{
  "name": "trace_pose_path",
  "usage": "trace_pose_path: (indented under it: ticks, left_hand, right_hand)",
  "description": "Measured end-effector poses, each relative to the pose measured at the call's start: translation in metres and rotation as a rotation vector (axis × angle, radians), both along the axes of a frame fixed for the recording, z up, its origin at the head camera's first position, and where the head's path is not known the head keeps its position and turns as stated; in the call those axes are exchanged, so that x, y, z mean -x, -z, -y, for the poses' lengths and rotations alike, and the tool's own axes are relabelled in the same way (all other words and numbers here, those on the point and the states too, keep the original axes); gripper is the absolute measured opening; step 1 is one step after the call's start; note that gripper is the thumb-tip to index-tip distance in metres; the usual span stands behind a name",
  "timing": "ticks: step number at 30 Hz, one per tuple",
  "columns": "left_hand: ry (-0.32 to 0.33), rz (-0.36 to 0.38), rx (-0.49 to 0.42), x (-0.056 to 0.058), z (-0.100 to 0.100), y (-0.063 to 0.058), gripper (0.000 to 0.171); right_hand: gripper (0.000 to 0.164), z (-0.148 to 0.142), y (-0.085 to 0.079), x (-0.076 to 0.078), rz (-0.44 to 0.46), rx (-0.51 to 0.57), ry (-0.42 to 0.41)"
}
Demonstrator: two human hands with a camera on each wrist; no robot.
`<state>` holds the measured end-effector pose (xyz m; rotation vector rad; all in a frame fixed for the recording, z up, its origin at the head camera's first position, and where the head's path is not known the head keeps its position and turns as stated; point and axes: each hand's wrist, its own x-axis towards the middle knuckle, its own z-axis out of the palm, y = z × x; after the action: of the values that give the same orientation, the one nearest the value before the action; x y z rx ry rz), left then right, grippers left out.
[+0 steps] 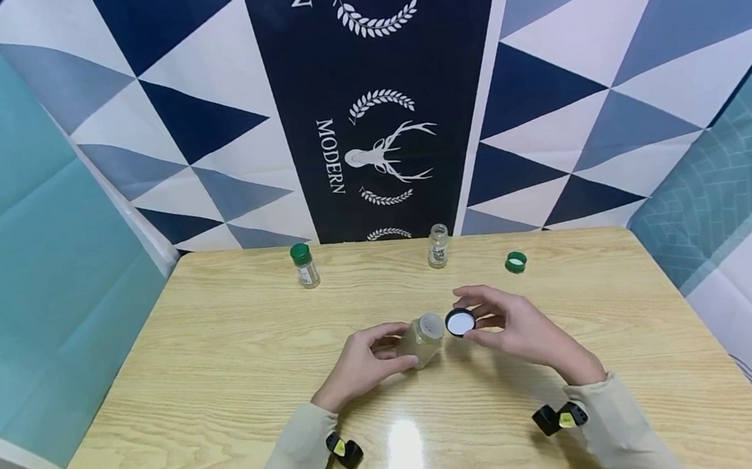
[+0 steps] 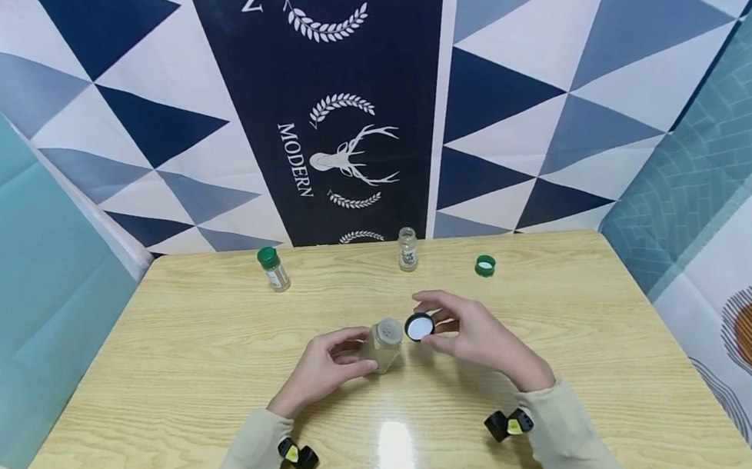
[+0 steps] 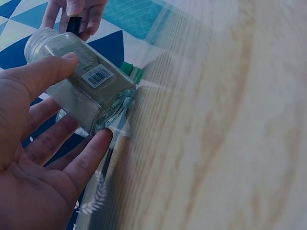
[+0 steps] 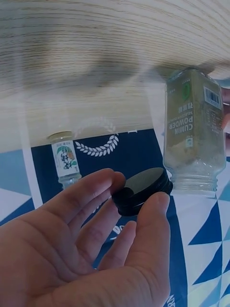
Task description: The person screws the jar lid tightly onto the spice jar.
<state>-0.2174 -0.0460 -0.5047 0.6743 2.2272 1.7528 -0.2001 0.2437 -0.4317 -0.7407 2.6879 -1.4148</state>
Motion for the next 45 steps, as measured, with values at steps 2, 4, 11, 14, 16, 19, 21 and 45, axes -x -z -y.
trace_pose_path:
  ticks: [2,4,11,14,16,19,21,45]
  left_hand:
    - [-0.001,-0.007,0.002,0.0,0.0,0.001,0.052]
    - [-0.002,-0.014,-0.001,0.0,0.0,0.001,0.052]
    - [0.001,-0.004,-0.02,-0.002,0.0,0.002,0.051]
    - [-0.001,-0.003,-0.018,-0.002,0.0,0.002,0.051]
    - [-0.002,-0.006,-0.014,-0.001,0.0,0.002,0.052]
    - [-0.002,-0.002,-0.015,-0.001,-0.001,0.002,0.052]
    - [-0.001,0.001,-0.016,-0.001,-0.001,0.002,0.053]
    - [0.011,0.009,-0.018,-0.001,0.0,0.001,0.052]
  right_hand:
    - [0.063,0.0,-0.001,0.0,0.015,0.005,-0.007]
    - [0.063,0.001,-0.001,0.0,0.027,0.003,-0.012]
    - [0.062,0.001,-0.001,0.0,0.05,0.013,-0.044]
    - [0.062,0.001,-0.001,0.0,0.066,0.031,-0.054]
    - [0.062,0.001,0.0,0.0,0.074,0.042,-0.058]
    - [0.062,0.001,0.0,0.0,0.083,0.059,-0.064]
    - [0.062,0.002,0.0,-0.001,0.086,0.07,-0.064]
    - [0.054,0.022,0.012,-0.004,0.017,0.261,-0.084]
